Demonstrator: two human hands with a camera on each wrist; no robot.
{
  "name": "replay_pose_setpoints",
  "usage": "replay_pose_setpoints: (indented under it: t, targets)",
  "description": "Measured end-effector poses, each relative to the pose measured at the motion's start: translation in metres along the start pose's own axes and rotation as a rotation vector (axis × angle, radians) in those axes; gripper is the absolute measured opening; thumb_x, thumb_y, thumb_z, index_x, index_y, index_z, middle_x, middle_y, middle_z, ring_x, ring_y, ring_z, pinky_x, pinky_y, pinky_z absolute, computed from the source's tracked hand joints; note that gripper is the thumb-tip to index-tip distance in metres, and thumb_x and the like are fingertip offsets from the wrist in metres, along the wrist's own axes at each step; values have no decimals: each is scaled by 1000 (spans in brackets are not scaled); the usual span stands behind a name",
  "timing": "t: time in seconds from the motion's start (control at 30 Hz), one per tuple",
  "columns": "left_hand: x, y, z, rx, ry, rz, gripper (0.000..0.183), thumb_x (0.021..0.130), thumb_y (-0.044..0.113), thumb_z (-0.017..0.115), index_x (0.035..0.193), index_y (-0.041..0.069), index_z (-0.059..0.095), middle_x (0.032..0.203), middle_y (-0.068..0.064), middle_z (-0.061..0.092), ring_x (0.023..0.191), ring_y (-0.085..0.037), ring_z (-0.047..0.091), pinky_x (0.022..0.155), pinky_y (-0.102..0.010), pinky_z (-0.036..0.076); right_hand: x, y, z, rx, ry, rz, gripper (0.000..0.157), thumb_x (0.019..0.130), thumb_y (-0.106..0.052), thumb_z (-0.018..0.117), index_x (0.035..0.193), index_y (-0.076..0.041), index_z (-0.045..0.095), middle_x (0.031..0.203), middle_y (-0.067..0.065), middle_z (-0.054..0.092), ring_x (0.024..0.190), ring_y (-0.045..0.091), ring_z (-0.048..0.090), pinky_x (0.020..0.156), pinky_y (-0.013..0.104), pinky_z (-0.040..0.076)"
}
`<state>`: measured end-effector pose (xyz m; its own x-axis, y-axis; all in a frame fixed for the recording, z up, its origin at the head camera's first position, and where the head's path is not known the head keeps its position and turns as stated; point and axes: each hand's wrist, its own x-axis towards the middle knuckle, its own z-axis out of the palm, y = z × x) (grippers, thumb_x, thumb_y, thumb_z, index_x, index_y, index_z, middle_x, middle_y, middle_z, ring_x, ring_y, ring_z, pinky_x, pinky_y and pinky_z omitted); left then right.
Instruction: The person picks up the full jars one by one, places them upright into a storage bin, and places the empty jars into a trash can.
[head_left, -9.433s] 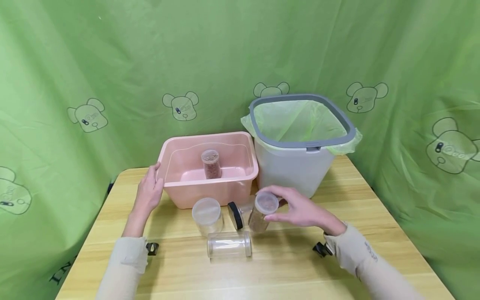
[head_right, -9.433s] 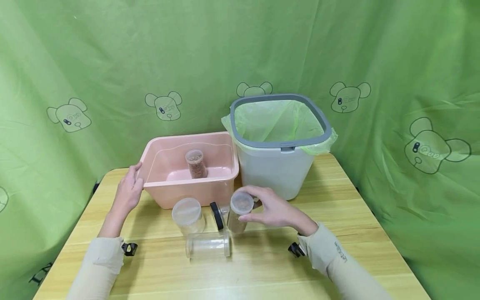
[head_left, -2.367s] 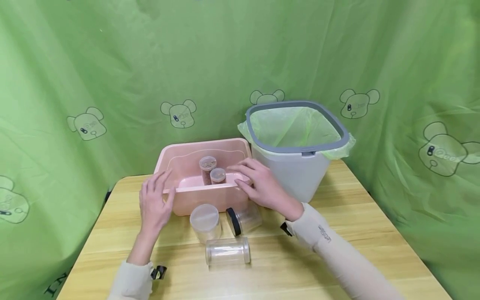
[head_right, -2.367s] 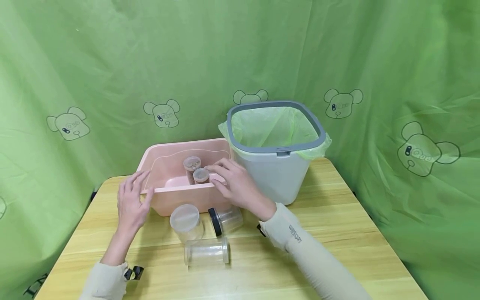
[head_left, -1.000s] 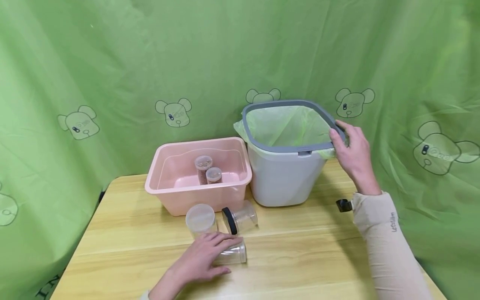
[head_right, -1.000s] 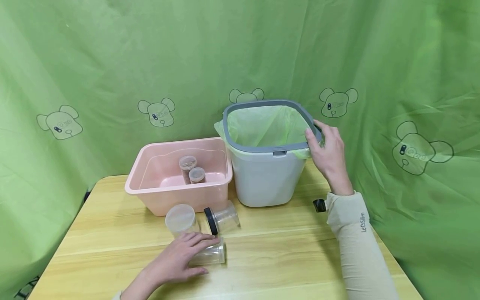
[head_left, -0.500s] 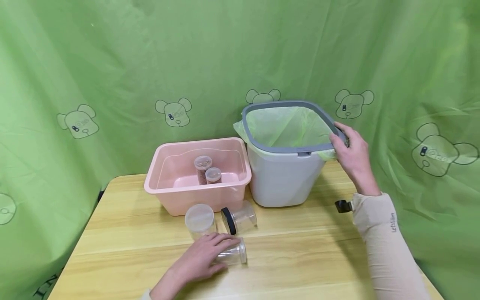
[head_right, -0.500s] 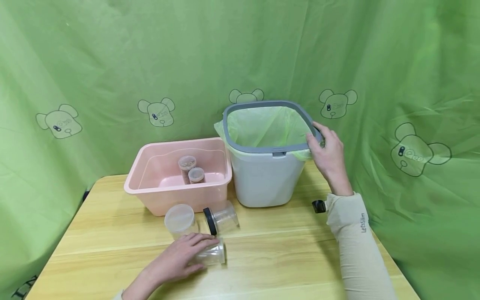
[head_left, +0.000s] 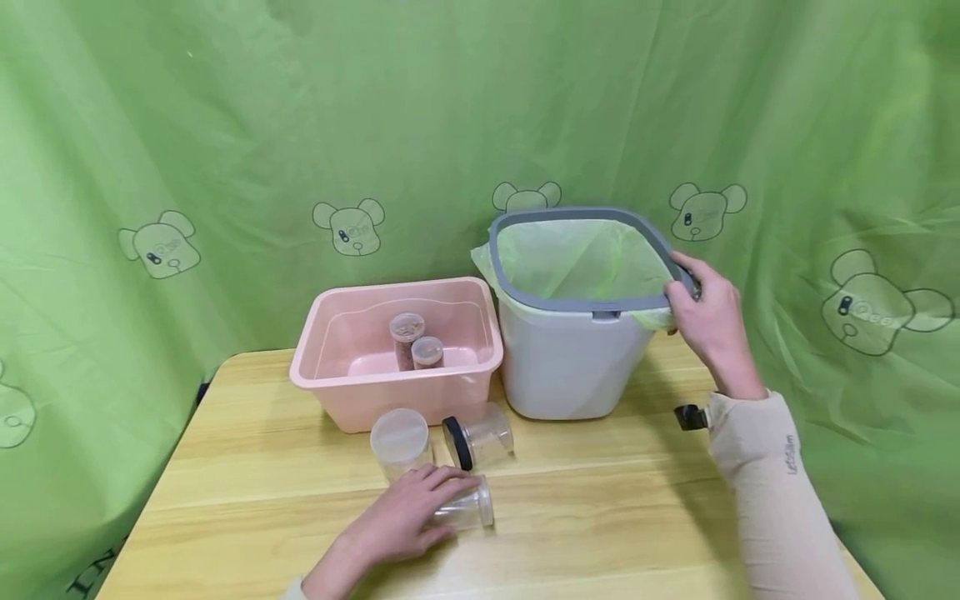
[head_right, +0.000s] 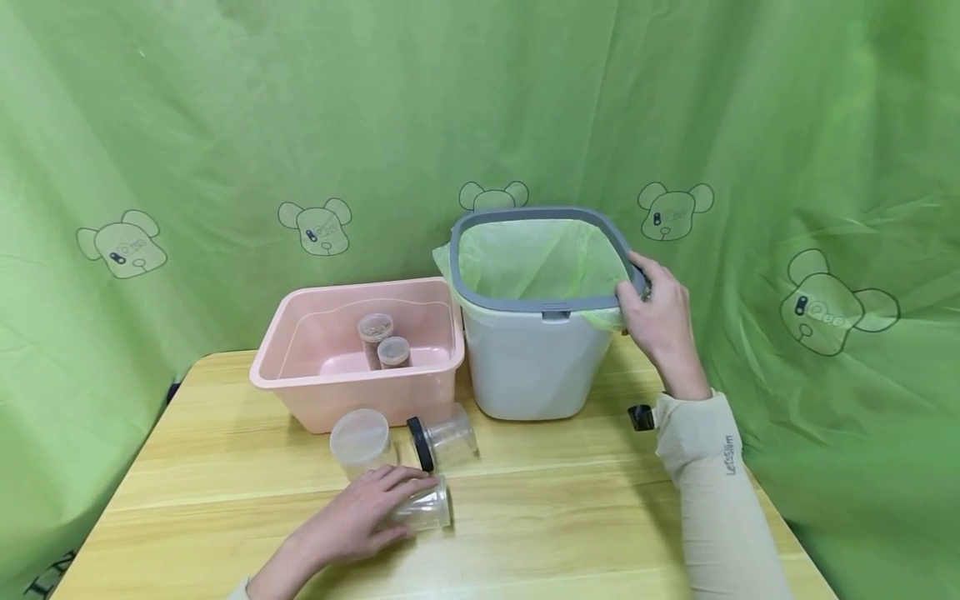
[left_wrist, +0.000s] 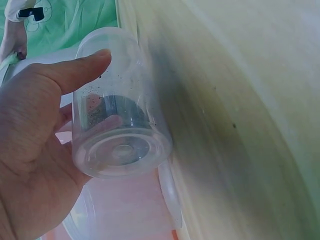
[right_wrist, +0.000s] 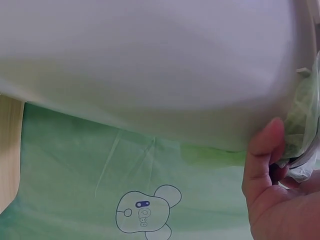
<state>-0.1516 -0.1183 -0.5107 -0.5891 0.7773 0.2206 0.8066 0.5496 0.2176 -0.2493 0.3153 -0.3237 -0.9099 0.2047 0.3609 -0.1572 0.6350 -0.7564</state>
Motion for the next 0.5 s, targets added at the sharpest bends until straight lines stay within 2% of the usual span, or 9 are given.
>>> replay_pose_setpoints:
  t: [0.5]
  targets:
    - [-1,2,1,-16,13,29,77,85,30,83,154,24,49,147,3,58,129,-20,58,110,-43,49,-8,0,-5,-37,27,-16,55,102,-25,49,156,-16,48,122,22,63,61,11,47,45,26,43]
